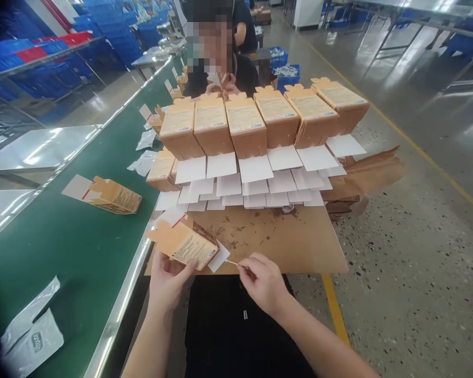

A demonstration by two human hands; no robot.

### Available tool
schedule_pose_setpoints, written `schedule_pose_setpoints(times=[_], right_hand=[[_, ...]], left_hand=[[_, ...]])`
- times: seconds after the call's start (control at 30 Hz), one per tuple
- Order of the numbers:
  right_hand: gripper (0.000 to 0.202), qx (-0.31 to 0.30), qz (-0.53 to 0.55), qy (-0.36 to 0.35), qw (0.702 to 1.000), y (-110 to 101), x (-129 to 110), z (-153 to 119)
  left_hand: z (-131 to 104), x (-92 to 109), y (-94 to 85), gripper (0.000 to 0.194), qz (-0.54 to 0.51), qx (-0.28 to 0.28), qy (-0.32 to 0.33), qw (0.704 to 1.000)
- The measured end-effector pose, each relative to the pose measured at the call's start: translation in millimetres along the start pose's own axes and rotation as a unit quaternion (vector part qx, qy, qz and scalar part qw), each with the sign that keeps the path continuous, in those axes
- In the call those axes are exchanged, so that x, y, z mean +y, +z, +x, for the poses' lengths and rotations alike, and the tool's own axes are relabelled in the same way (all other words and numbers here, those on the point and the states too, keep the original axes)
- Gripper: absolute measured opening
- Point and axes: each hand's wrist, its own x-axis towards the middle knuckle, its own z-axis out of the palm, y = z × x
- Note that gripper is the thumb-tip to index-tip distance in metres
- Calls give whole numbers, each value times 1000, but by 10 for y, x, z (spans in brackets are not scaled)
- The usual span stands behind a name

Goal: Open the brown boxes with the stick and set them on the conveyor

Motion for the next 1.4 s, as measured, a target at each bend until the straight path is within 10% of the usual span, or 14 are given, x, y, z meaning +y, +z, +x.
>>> schedule_pose_setpoints(times=[0.27, 1.03, 1.13, 1.3, 1.4], right_hand=[[32, -77, -64, -38, 994, 474, 41, 6], [30, 61, -27, 80, 995, -257, 7, 5], [30, 65, -20, 63, 996, -340, 36, 55], [24, 96, -15, 34, 995, -519, 82, 143], [24, 114, 0, 22, 993, -543, 80, 213]], left_hand=[[-70, -25, 94, 95, 45, 5, 18, 999], [-302, -214, 265, 68, 221, 36, 73, 972], [-135, -187, 54, 69, 251, 81, 92, 960], [374, 86, -827, 85, 239, 274, 107, 925], [718, 283, -1214, 94, 198, 290, 94, 932]])
